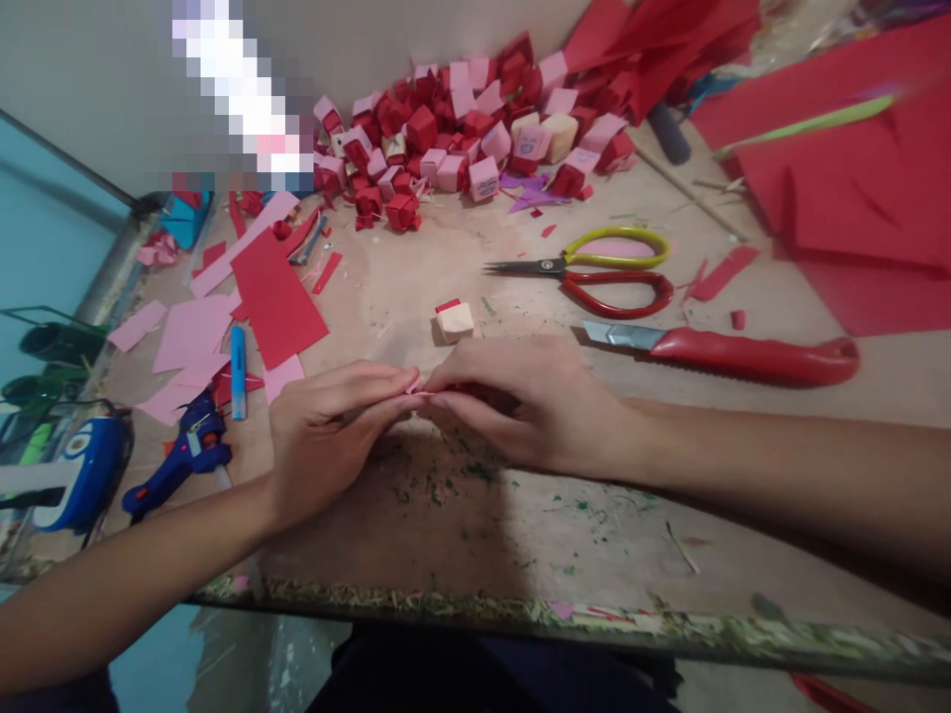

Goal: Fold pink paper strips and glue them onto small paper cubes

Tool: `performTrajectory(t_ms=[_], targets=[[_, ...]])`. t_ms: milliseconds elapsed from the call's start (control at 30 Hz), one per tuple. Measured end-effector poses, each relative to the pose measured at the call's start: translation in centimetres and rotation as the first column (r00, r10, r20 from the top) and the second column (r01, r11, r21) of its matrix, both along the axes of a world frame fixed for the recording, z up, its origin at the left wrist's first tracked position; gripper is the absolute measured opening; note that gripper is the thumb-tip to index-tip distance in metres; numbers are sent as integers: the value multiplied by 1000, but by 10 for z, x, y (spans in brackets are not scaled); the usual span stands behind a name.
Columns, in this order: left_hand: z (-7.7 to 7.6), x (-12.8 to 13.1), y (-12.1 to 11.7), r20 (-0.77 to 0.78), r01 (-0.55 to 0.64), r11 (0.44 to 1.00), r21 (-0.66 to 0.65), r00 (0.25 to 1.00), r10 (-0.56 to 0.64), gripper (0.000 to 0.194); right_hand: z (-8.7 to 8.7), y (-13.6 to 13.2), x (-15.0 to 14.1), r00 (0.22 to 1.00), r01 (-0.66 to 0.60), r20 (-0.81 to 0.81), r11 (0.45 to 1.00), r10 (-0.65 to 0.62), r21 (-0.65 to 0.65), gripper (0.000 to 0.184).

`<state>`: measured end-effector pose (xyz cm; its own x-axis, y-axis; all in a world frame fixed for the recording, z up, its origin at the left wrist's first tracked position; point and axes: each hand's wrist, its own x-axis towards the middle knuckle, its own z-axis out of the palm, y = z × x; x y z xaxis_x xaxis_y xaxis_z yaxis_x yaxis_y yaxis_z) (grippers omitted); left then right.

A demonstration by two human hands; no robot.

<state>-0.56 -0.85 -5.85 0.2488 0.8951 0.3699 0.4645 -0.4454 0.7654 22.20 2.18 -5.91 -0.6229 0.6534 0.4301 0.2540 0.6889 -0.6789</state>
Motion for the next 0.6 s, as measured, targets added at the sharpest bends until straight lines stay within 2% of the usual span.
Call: performTrajectory(t_ms=[133, 333, 600], targets=[[1, 1, 1, 22, -2, 1000, -28, 1000, 2, 10, 1, 0, 0, 998, 64, 0, 998, -64, 26, 18], [4, 4, 2, 79, -15, 988, -154, 997, 27, 9, -4, -1, 0, 998, 60, 0, 984, -61, 171, 19], [9, 7, 2, 98, 34, 984, -177, 995, -16, 5, -9, -2, 1, 999, 34, 9, 977, -37, 211, 22]])
